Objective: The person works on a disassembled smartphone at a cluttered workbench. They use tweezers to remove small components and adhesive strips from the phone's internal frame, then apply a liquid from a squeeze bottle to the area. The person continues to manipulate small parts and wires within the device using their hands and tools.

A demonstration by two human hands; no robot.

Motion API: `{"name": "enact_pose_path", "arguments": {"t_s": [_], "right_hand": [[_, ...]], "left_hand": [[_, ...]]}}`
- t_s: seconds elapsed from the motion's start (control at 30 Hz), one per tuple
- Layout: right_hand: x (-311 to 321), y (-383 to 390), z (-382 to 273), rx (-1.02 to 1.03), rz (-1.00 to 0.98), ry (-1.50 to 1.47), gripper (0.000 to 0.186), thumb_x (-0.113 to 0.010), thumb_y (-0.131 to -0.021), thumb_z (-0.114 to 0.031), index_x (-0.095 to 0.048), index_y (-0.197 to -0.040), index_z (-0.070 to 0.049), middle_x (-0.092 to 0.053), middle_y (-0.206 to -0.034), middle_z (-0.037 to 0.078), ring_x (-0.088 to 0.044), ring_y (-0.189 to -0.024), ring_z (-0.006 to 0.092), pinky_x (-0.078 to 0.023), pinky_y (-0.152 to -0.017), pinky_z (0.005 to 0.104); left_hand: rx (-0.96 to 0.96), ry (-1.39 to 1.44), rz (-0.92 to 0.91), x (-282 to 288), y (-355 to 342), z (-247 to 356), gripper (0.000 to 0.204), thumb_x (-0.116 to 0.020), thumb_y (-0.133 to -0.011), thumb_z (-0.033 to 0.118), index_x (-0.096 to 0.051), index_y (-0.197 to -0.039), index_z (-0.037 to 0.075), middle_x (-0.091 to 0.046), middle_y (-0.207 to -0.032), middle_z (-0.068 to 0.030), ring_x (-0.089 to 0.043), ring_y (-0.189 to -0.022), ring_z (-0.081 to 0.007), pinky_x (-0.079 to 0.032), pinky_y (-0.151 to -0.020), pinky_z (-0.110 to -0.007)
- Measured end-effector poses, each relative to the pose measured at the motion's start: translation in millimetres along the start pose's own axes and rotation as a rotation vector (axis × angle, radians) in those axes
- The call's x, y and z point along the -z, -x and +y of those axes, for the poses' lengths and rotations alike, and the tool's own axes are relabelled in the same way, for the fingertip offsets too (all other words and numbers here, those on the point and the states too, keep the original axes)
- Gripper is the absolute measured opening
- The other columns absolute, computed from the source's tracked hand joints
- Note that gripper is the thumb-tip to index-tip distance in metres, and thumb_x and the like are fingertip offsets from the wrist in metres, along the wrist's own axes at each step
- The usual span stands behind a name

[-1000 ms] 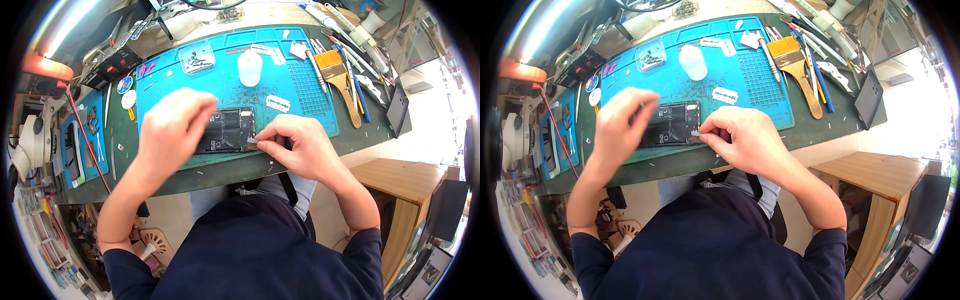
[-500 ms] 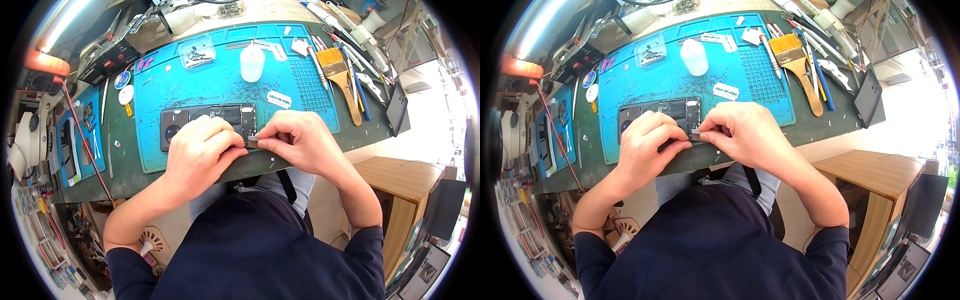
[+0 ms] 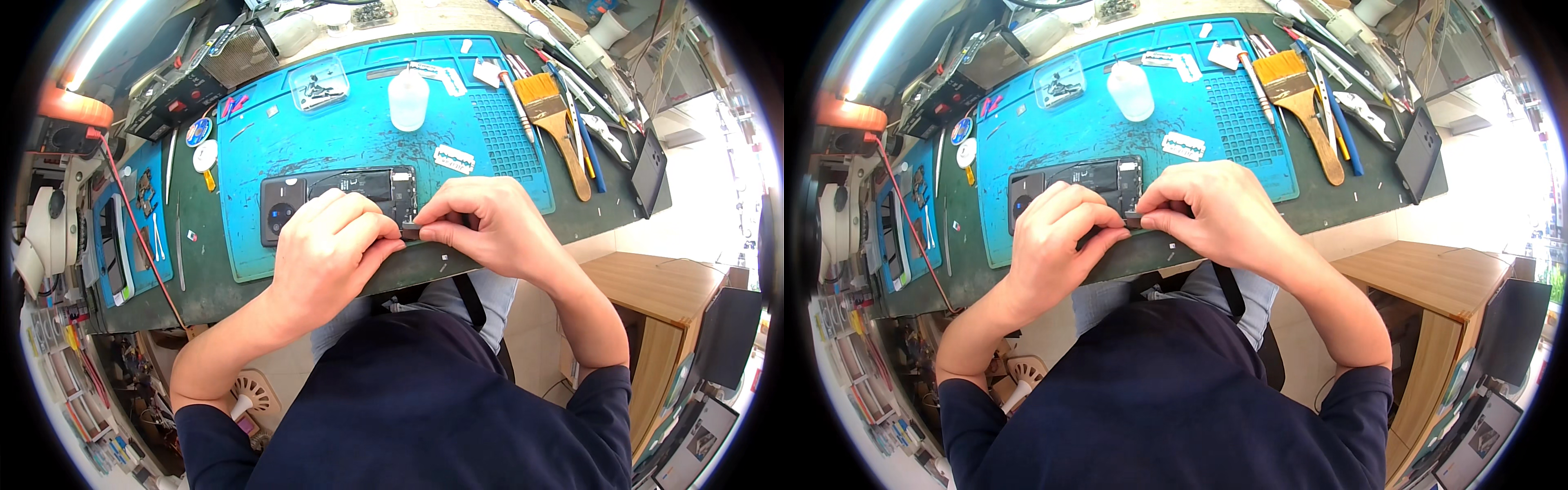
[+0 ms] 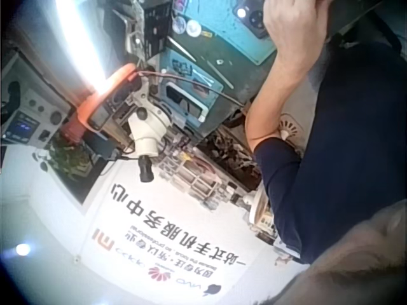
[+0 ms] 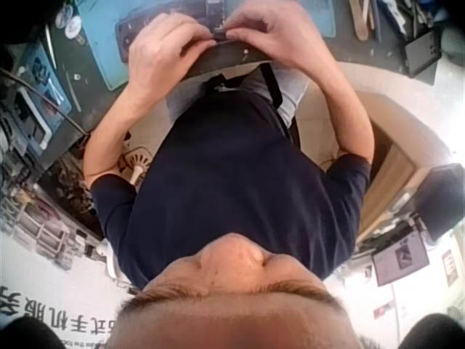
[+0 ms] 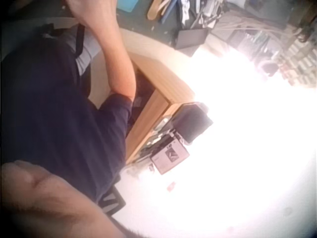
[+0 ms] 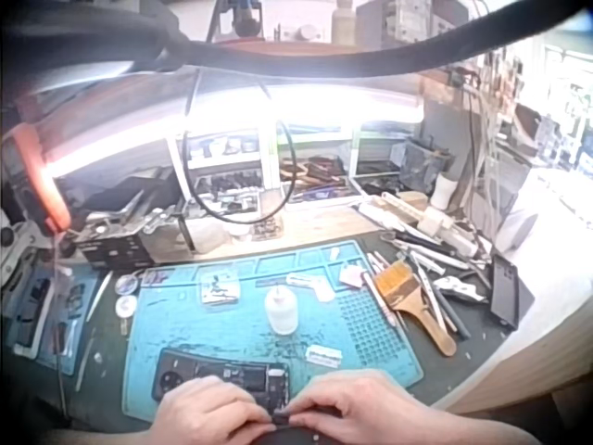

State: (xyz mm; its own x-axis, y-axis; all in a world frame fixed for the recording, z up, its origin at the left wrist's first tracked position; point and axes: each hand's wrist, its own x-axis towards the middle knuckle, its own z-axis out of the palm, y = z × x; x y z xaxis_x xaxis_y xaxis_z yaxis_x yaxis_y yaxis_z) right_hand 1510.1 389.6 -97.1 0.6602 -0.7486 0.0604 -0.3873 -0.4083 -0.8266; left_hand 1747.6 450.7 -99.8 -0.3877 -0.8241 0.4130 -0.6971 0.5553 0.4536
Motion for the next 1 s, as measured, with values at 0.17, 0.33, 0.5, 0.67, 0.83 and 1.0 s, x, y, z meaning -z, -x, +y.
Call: {"name": "enact_pose_path", "arguments": {"t_s": [0.17,0.33,0.5,0.67,0.83,1.0], "right_hand": [[0,1,0,0.027,-0.003,0.005,0.010,-0.082,-0.089,-0.014,-0.078,-0.097,-0.008,-0.076,-0.089,0.007,-0.074,-0.082,0.0266,-0.057,-0.072,0.0376],[3,3,-2,0.052,-0.033,0.043,0.010,-0.082,-0.089,-0.014,-0.078,-0.096,-0.009,-0.075,-0.090,0.005,-0.073,-0.086,0.0255,-0.057,-0.073,0.0373],[-3,10,2,0.197,0.036,0.059,0.009,-0.082,-0.088,-0.013,-0.079,-0.095,-0.010,-0.073,-0.091,0.003,-0.072,-0.089,0.0240,-0.057,-0.073,0.0365],[-6,12,7,0.194,0.074,0.003,0.010,-0.083,-0.086,-0.008,-0.079,-0.095,-0.009,-0.073,-0.091,0.003,-0.071,-0.084,0.0222,-0.056,-0.071,0.0345],[6,15,5,0.038,0.085,-0.205,0.009,-0.083,-0.089,-0.004,-0.079,-0.096,-0.005,-0.074,-0.088,0.003,-0.066,-0.077,0.0141,-0.050,-0.065,0.0291],[4,16,11,0.087,0.138,-0.231,0.008,-0.083,-0.089,-0.004,-0.079,-0.096,-0.004,-0.074,-0.088,0.003,-0.065,-0.076,0.0151,-0.050,-0.065,0.0297]], "left_hand": [[0.006,-0.001,-0.006,0,0,2,0.022,-0.089,-0.073,0.005,-0.072,-0.086,0.007,-0.070,-0.087,-0.0037,-0.064,-0.077,-0.0249,-0.052,-0.067,-0.038],[-0.014,-0.012,0.008,-2,1,2,0.022,-0.089,-0.073,0.005,-0.072,-0.087,0.007,-0.070,-0.087,-0.0039,-0.065,-0.077,-0.0252,-0.052,-0.067,-0.038],[-0.136,-0.018,0.030,-1,0,-1,0.023,-0.086,-0.072,0.002,-0.072,-0.090,0.004,-0.069,-0.088,-0.0059,-0.065,-0.077,-0.0254,-0.054,-0.066,-0.037],[-0.275,-0.035,-0.004,-1,-2,-8,0.026,-0.085,-0.071,0.001,-0.071,-0.092,0.002,-0.067,-0.092,-0.0075,-0.064,-0.076,-0.0246,-0.054,-0.065,-0.035],[-0.277,-0.076,-0.047,-2,-2,-9,0.026,-0.084,-0.072,0.001,-0.069,-0.094,0.002,-0.064,-0.094,-0.0080,-0.063,-0.078,-0.0250,-0.054,-0.066,-0.036],[-0.195,-0.105,-0.142,-3,-3,-5,0.023,-0.079,-0.077,-0.001,-0.065,-0.095,0.002,-0.062,-0.097,-0.0101,-0.062,-0.085,-0.0292,-0.053,-0.073,-0.039]]}}
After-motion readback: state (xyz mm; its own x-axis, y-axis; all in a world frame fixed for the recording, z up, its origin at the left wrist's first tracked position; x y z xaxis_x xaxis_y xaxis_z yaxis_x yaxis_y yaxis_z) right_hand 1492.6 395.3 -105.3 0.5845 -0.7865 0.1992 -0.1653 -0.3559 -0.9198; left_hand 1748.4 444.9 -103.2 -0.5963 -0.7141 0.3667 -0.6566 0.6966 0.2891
